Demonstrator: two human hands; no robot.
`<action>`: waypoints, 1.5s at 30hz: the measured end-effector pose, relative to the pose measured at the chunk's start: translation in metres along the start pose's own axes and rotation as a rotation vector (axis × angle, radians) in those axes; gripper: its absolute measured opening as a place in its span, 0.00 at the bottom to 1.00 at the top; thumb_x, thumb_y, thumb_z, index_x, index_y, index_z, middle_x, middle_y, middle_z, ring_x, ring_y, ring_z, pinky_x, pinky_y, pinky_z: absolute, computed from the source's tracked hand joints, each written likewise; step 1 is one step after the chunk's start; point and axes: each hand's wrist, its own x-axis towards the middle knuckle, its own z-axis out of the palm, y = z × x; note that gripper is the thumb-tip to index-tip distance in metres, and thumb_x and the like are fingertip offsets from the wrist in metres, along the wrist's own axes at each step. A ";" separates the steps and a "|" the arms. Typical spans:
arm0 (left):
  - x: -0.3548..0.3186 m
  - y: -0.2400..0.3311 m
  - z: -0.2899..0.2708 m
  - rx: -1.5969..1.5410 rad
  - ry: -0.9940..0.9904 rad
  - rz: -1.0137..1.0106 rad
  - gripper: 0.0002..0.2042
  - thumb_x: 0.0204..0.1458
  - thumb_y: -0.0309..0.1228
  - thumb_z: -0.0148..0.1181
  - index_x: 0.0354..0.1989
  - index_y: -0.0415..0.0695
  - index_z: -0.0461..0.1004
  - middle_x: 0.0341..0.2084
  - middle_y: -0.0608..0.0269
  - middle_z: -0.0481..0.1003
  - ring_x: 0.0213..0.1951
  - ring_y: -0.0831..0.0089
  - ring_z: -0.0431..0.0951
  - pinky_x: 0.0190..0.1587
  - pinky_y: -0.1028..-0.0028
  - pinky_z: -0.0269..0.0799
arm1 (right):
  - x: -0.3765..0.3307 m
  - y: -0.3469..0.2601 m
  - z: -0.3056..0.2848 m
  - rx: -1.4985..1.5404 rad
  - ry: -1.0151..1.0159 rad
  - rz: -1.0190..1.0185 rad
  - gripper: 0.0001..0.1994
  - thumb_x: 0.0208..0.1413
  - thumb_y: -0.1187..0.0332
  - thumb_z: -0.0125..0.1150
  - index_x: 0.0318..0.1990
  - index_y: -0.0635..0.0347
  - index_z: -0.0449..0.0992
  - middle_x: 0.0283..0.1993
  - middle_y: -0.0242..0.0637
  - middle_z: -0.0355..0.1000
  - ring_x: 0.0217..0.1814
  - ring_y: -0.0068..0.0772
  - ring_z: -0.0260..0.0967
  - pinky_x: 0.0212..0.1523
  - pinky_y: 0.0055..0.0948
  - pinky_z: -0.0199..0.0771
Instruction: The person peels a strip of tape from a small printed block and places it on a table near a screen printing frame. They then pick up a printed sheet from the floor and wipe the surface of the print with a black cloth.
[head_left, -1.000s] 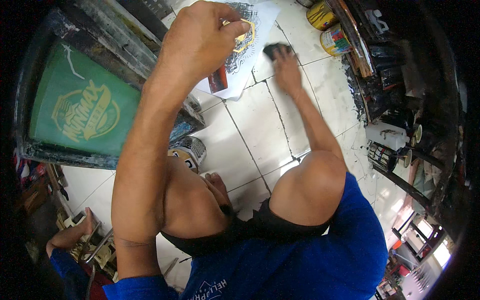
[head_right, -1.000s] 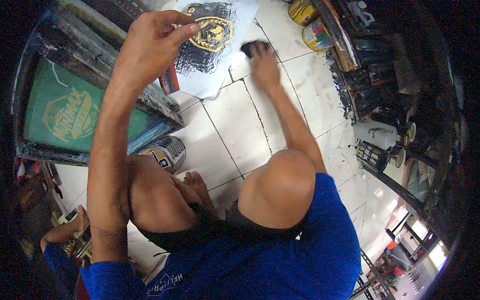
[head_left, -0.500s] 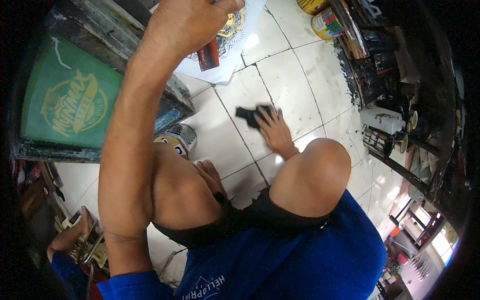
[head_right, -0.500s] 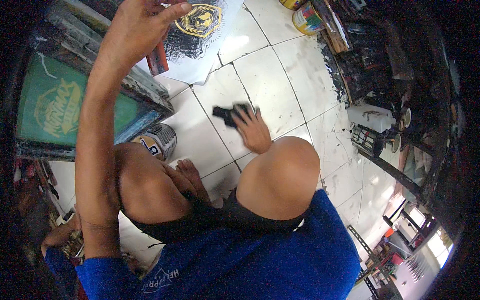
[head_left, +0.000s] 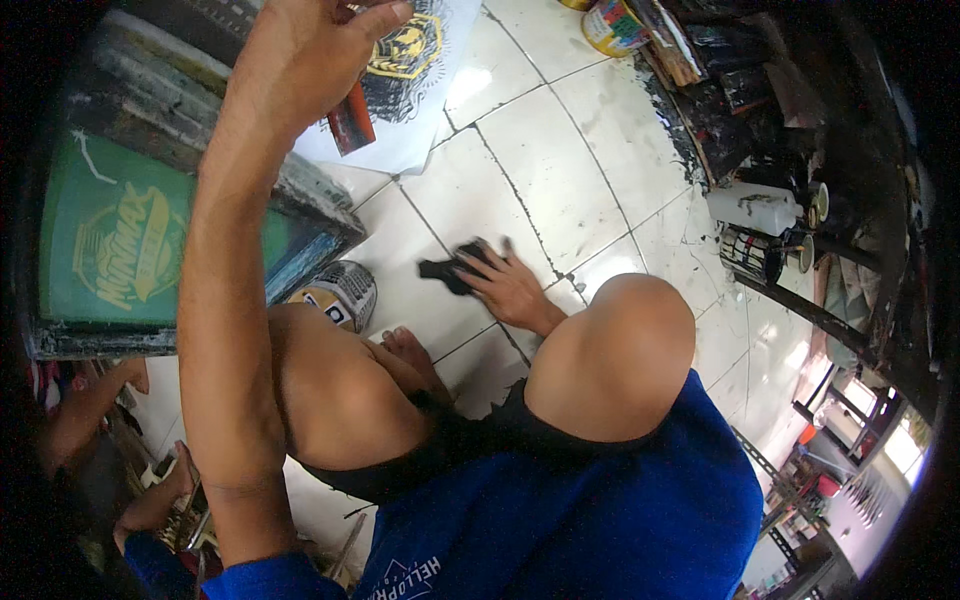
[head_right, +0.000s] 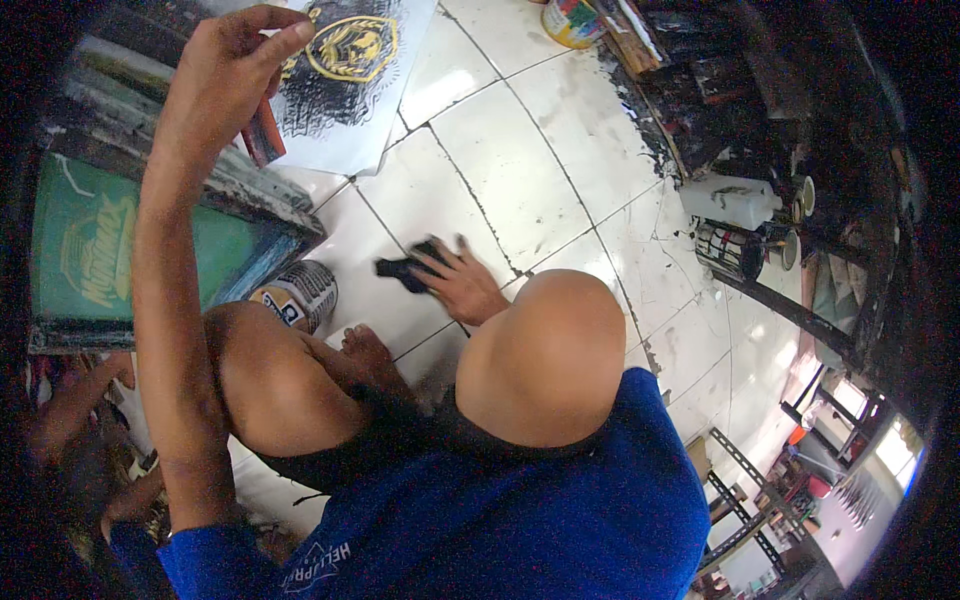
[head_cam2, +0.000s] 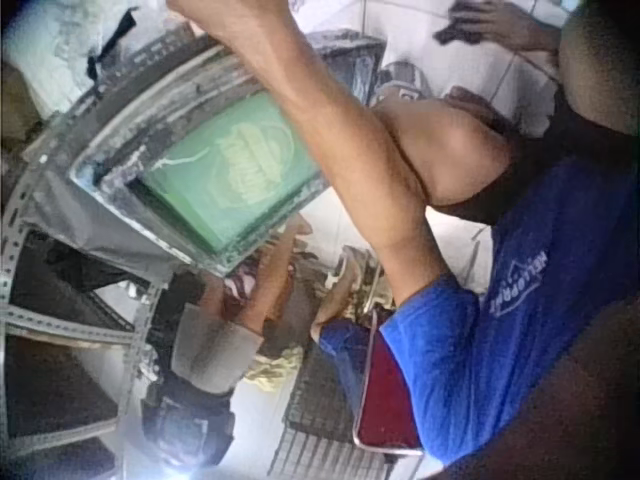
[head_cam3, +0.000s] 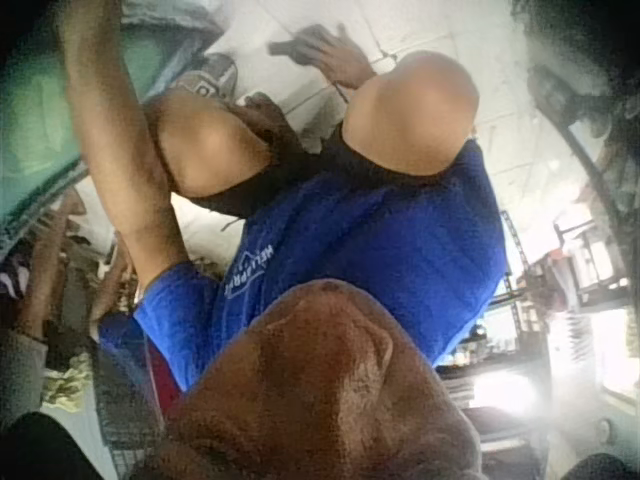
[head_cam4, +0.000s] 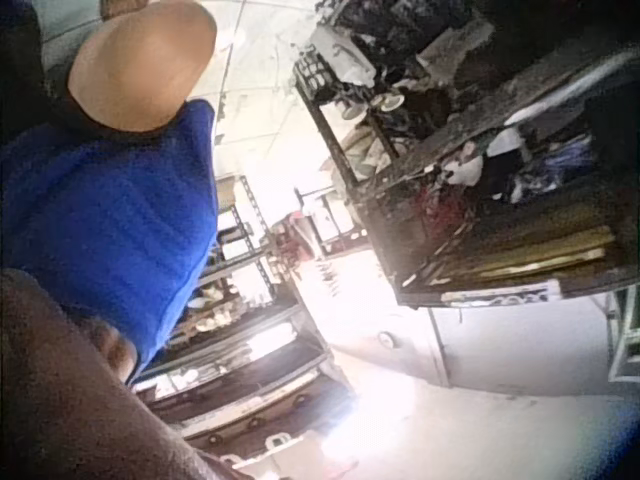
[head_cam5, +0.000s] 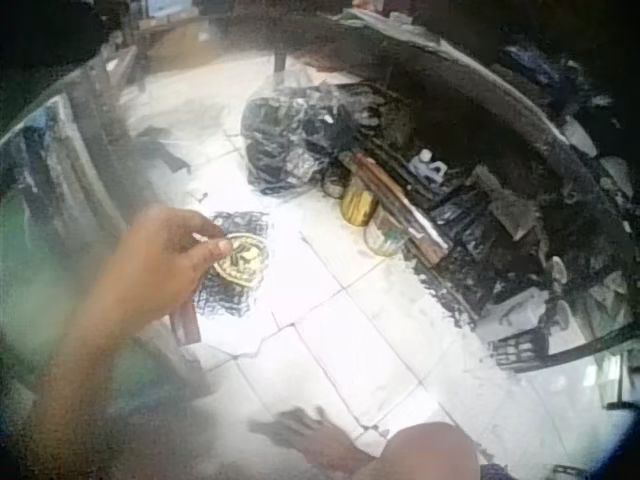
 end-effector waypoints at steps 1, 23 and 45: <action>-0.002 0.009 0.004 -0.018 -0.015 -0.037 0.17 0.59 0.38 0.62 0.47 0.36 0.80 0.16 0.68 0.69 0.20 0.82 0.70 0.23 0.78 0.63 | 0.002 0.000 -0.003 -0.022 -0.016 0.002 0.26 0.58 0.66 0.59 0.66 0.50 0.68 0.77 0.37 0.51 0.77 0.55 0.48 0.70 0.73 0.44; 0.003 -0.003 0.009 0.021 0.018 -0.003 0.17 0.59 0.39 0.64 0.46 0.35 0.80 0.15 0.71 0.68 0.20 0.83 0.64 0.23 0.77 0.59 | -0.094 0.084 -0.006 -0.395 -0.132 0.665 0.29 0.60 0.64 0.52 0.68 0.66 0.61 0.77 0.50 0.47 0.76 0.67 0.43 0.68 0.77 0.38; 0.005 0.009 0.013 0.004 0.057 -0.006 0.16 0.57 0.35 0.64 0.43 0.31 0.79 0.15 0.61 0.72 0.15 0.78 0.70 0.18 0.72 0.64 | -0.062 0.142 -0.035 -0.224 0.486 0.509 0.23 0.61 0.76 0.50 0.65 0.66 0.65 0.70 0.57 0.58 0.74 0.62 0.50 0.74 0.55 0.45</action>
